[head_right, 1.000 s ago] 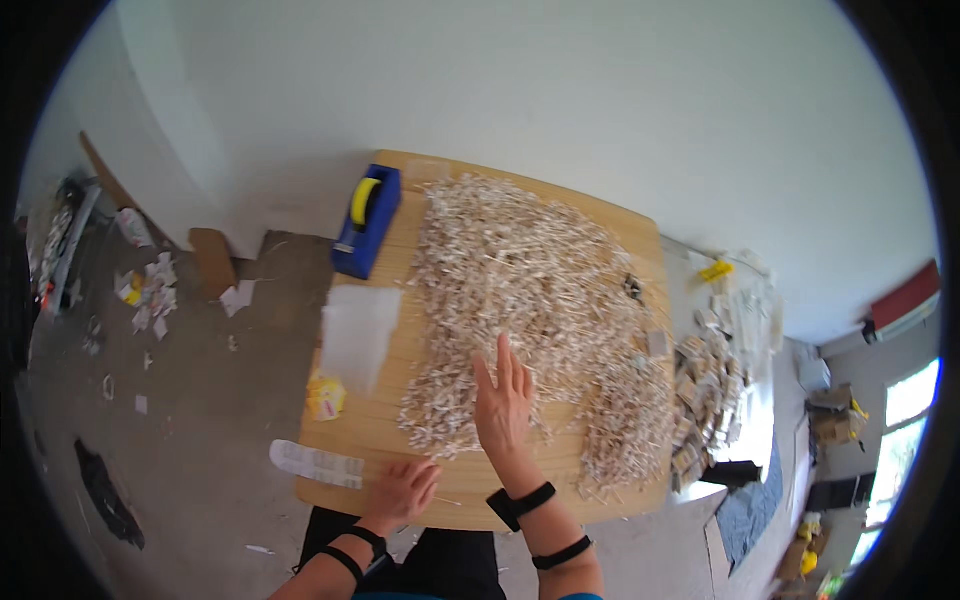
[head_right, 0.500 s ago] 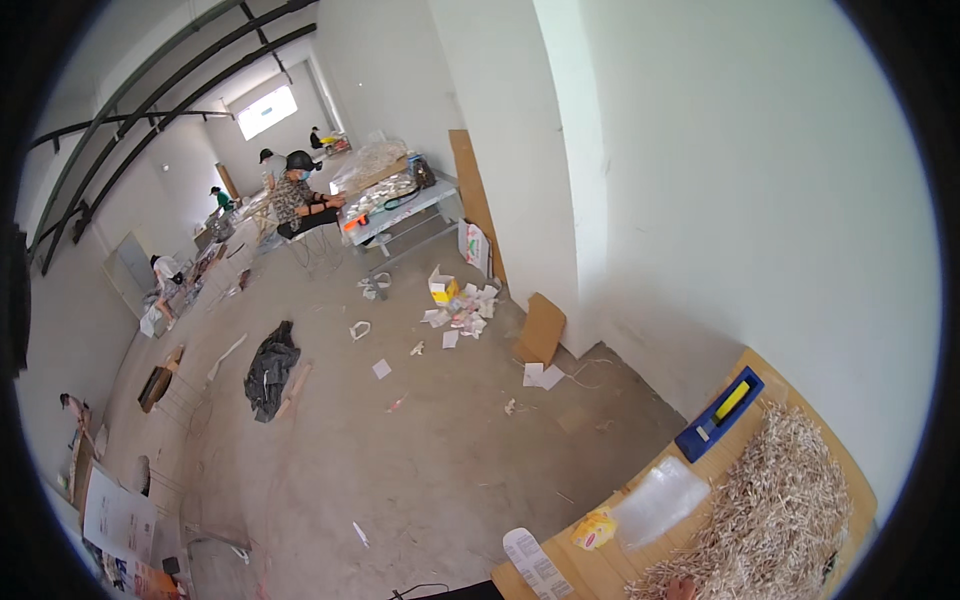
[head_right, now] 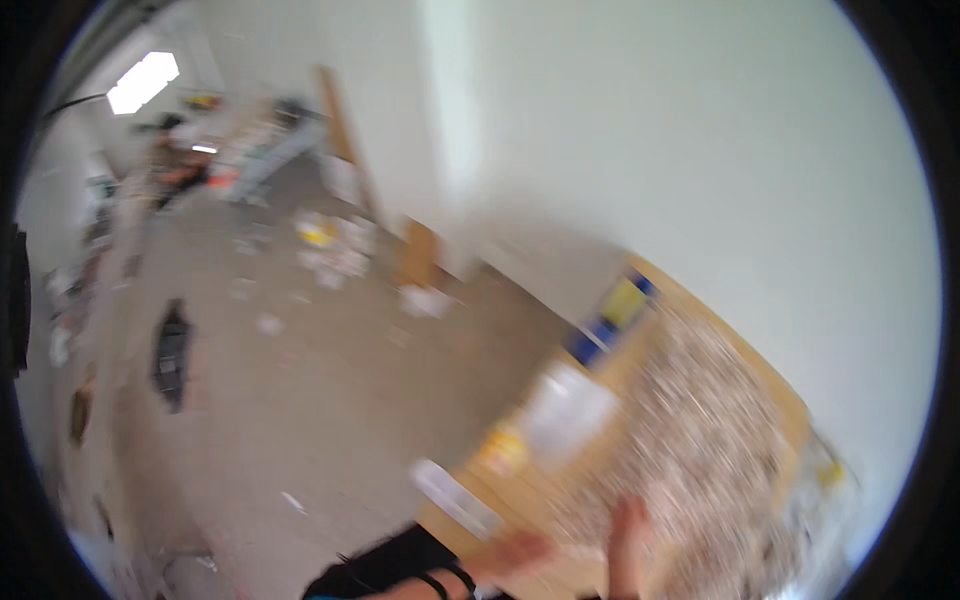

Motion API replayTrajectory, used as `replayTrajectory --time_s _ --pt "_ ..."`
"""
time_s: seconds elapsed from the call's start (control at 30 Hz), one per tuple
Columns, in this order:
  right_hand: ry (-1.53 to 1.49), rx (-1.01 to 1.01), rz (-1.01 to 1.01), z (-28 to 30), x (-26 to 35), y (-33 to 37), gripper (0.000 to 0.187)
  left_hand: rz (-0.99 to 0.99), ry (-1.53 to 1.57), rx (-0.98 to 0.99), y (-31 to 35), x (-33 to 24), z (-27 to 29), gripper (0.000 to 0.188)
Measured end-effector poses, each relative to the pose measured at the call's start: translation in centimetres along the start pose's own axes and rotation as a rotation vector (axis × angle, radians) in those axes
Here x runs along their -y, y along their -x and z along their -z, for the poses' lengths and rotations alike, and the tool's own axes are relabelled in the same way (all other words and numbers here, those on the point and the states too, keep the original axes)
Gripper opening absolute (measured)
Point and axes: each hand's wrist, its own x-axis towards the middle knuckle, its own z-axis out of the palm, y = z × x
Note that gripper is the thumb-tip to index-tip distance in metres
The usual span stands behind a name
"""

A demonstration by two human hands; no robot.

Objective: Organizing cotton swabs and placing them into a plastic bag for packaging.

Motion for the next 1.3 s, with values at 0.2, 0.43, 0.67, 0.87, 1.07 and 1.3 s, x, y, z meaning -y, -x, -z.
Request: replayTrajectory --time_s 0.2,0.43,0.67,0.87,1.07,1.3 --pt "0.135 -0.106 0.032 0.5 7.8 0.8 0.015 -0.32 -0.63 -0.044 0.5 -1.6 3.4 0.048" --pt "-0.133 -0.136 -0.067 2.0 6.6 2.5 0.015 -0.352 -0.598 -0.155 -0.2 -2.4 2.3 0.039" --pt "-0.198 -0.12 -0.025 2.8 7.5 3.3 0.019 -0.312 -0.642 -0.151 0.0 -2.4 2.1 0.037" --pt "-0.115 -0.086 0.12 3.5 7.4 3.4 0.027 -0.309 -0.6 -0.158 -0.2 -2.2 2.1 0.037" --pt "-0.094 -0.098 0.036 3.9 6.3 3.5 0.028 -0.311 -0.59 -0.151 -0.2 -2.2 2.1 0.038" --pt "0.29 -0.174 0.238 4.0 7.2 2.7 0.03 -0.302 -0.572 -0.138 -0.3 -2.5 2.3 0.038"
